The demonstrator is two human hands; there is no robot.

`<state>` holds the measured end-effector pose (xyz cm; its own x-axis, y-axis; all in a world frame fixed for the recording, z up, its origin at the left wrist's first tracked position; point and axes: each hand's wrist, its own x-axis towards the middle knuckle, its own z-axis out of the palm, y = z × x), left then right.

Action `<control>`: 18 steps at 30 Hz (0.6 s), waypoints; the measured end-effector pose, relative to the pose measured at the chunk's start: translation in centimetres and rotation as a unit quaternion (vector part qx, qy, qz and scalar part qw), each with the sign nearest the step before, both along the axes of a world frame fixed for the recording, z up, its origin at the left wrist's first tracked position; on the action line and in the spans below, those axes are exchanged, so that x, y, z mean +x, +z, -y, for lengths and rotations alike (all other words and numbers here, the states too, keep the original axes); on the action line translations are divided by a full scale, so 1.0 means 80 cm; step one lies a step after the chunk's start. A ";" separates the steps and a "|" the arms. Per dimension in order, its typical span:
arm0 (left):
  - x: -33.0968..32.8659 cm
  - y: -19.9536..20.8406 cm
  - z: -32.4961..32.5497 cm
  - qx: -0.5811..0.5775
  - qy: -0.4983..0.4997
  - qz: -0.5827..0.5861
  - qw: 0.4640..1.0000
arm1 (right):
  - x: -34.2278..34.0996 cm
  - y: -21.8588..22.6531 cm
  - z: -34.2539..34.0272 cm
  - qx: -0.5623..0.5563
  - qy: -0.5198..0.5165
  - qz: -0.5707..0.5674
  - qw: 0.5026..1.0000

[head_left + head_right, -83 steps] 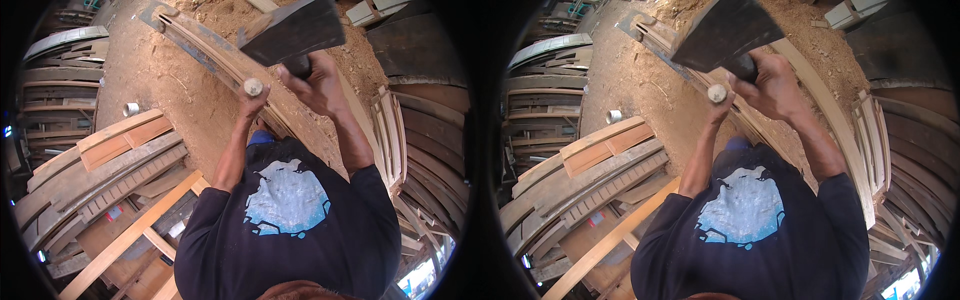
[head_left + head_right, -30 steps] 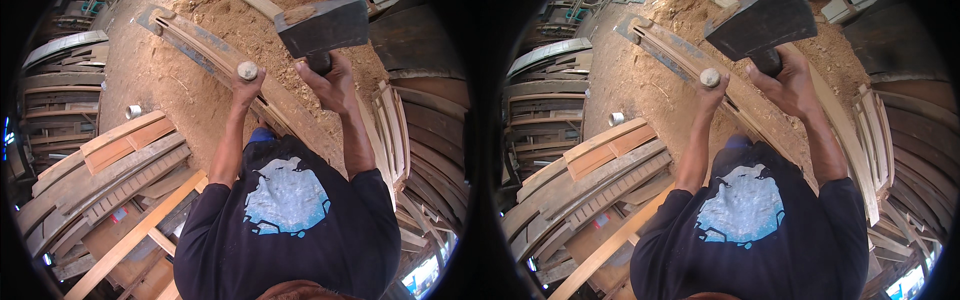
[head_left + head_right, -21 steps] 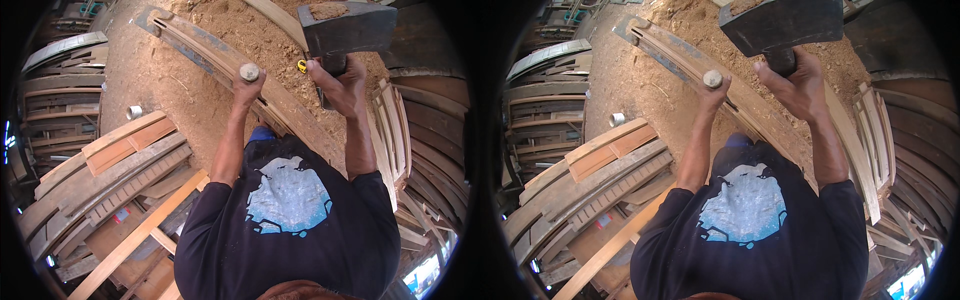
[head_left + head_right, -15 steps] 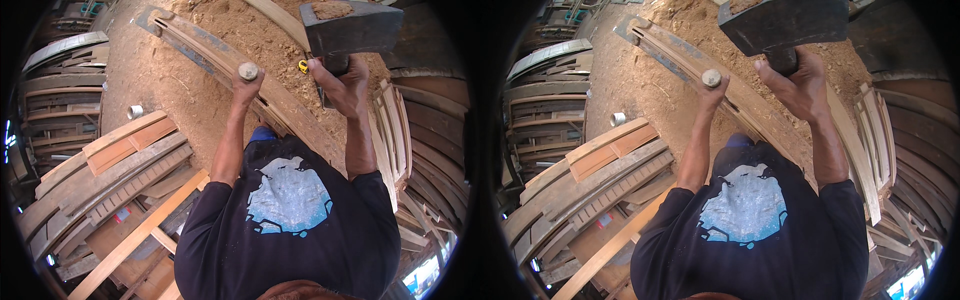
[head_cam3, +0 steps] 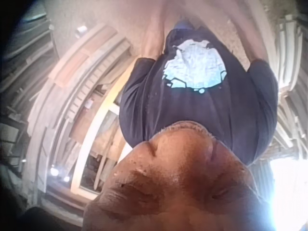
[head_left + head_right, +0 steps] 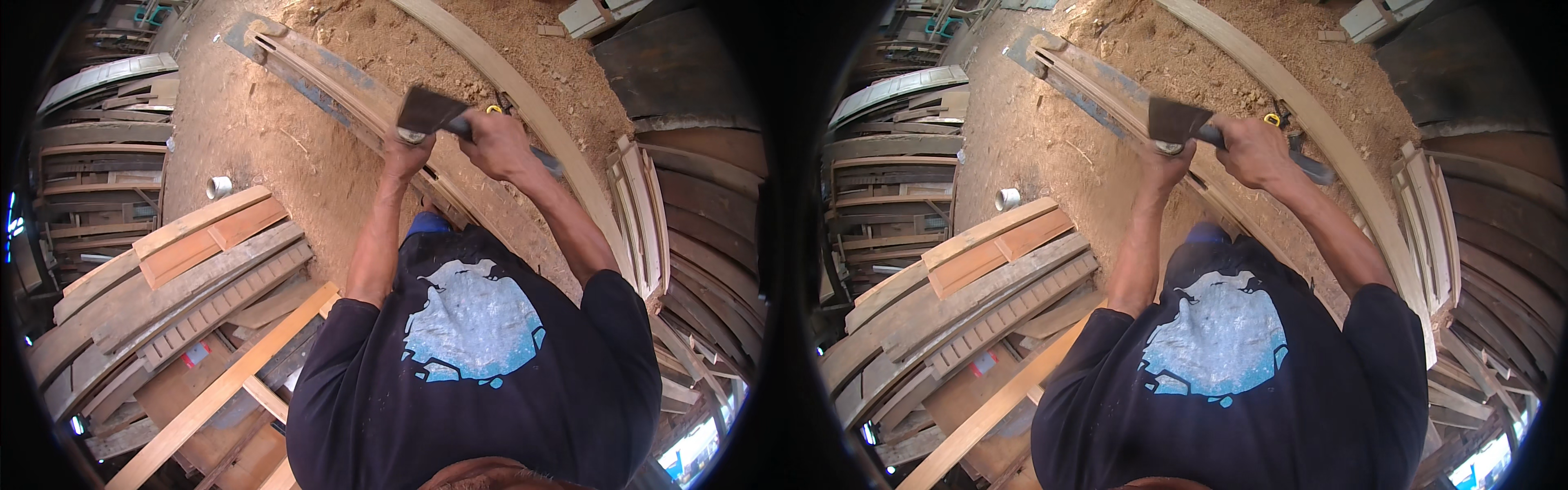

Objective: The person uses a small axe to repeatedly strike a cylindrical wooden dowel placed on a long plank. They adjust the dowel's position and continue striking it to shape the wood.

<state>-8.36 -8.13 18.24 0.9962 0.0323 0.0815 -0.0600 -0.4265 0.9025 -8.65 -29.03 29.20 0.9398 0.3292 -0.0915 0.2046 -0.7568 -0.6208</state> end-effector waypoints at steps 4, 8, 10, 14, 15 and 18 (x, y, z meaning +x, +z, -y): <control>-0.011 -0.009 -0.001 -0.010 0.007 0.035 0.999 | 0.004 0.023 0.005 0.015 -0.045 -0.044 0.998; -0.040 -0.019 -0.022 -0.053 0.000 0.044 0.998 | -0.003 0.065 -0.003 0.251 -0.082 0.065 0.962; -0.045 -0.016 -0.021 -0.068 -0.003 0.044 0.997 | -0.002 0.054 -0.015 0.372 -0.035 0.161 0.914; -0.039 -0.003 -0.008 -0.035 -0.015 0.027 0.999 | -0.009 -0.002 -0.013 0.098 0.062 0.142 0.983; -0.036 -0.002 -0.005 -0.022 -0.012 0.021 0.999 | 0.000 -0.006 -0.014 0.011 0.067 0.079 0.995; -0.046 -0.033 -0.019 -0.042 -0.028 0.065 0.997 | 0.006 0.009 -0.004 0.007 0.026 0.007 1.000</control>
